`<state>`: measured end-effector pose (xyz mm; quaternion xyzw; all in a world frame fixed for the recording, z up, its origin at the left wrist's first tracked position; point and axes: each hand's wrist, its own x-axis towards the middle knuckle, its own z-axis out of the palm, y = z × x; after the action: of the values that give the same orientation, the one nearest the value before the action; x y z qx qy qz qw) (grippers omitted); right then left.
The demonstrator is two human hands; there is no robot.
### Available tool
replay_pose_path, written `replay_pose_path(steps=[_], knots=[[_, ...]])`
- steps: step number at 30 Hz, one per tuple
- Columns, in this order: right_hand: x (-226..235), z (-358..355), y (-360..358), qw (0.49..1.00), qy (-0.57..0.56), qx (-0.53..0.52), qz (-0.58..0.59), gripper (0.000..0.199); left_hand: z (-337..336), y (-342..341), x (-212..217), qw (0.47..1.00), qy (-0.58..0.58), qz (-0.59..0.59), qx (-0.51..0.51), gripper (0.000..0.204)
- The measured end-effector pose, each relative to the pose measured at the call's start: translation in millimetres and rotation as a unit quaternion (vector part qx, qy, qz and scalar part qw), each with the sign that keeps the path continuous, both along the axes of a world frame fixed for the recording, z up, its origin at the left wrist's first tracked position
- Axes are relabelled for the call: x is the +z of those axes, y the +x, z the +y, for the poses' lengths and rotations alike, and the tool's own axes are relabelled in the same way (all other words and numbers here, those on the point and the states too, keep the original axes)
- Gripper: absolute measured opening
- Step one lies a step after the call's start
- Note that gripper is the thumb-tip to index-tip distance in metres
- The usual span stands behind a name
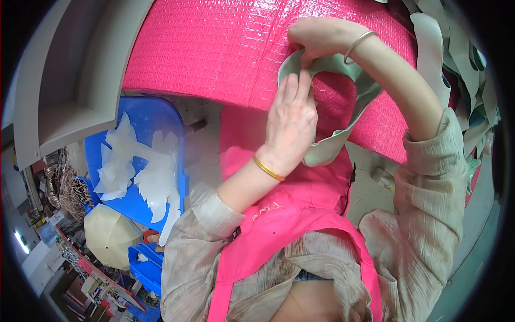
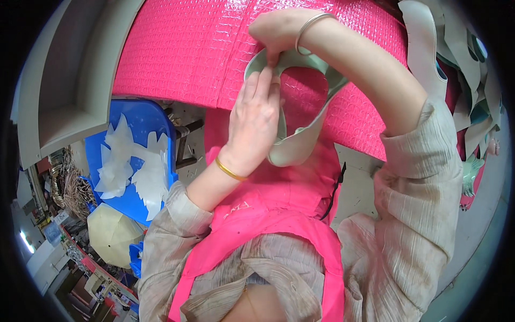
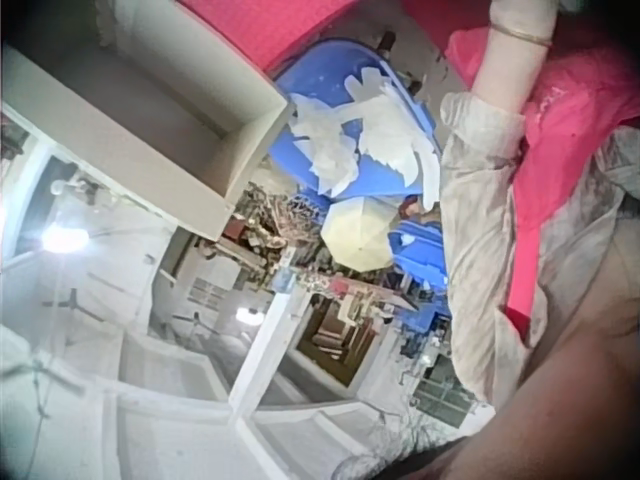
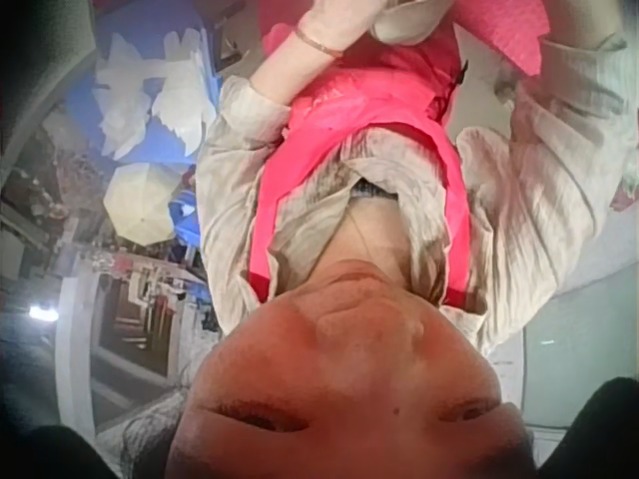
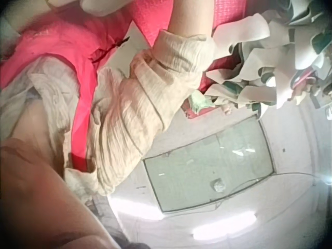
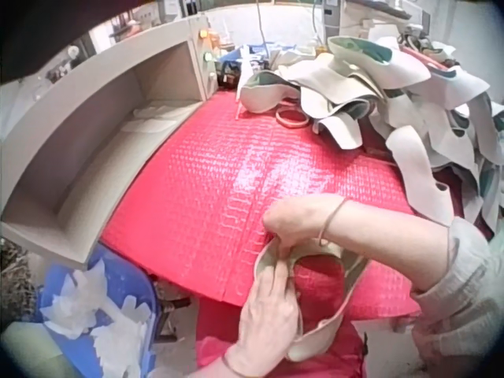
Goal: The person assembles shoe components by hand, fitting white and green insole-like pieces into white shoe uppers. They repeatedly pick up parts from a blue bin and the workbench, align them, and press them into place on a pink textured mat.
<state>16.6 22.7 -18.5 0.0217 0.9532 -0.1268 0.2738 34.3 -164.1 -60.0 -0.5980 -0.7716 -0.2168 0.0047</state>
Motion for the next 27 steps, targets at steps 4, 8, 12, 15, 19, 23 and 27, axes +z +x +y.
replay_pose_path(steps=[4, 8, 12, 15, 19, 23, 27], knots=[[24, 6, 0, 0.993, -0.024, -0.084, -0.073, 0.032, -1, -16, -6, 0.998, 0.043, -0.038, -0.032, 0.035], [-2, 23, 8, 0.997, -0.036, -0.050, 0.041, 0.033, 10, -18, 4, 0.998, -0.021, 0.009, -0.054, 0.036], [22, 23, 10, 0.991, -0.074, -0.108, -0.036, 0.030, 10, -27, -12, 0.992, 0.095, -0.022, -0.075, 0.036], [9, 29, 16, 0.987, -0.100, -0.123, 0.026, 0.028, 10, -31, -9, 0.992, 0.070, -0.049, -0.090, 0.036], [23, 28, 32, 0.973, -0.153, -0.157, 0.068, 0.023, 11, -30, -11, 0.994, 0.071, -0.018, -0.087, 0.036], [23, 37, 49, 0.963, -0.153, -0.187, 0.121, 0.020, 10, -30, -14, 0.993, 0.092, -0.012, -0.077, 0.035], [22, 31, 53, 0.943, -0.188, -0.240, 0.136, 0.030, 11, -29, -14, 0.991, 0.105, -0.031, -0.072, 0.034]])
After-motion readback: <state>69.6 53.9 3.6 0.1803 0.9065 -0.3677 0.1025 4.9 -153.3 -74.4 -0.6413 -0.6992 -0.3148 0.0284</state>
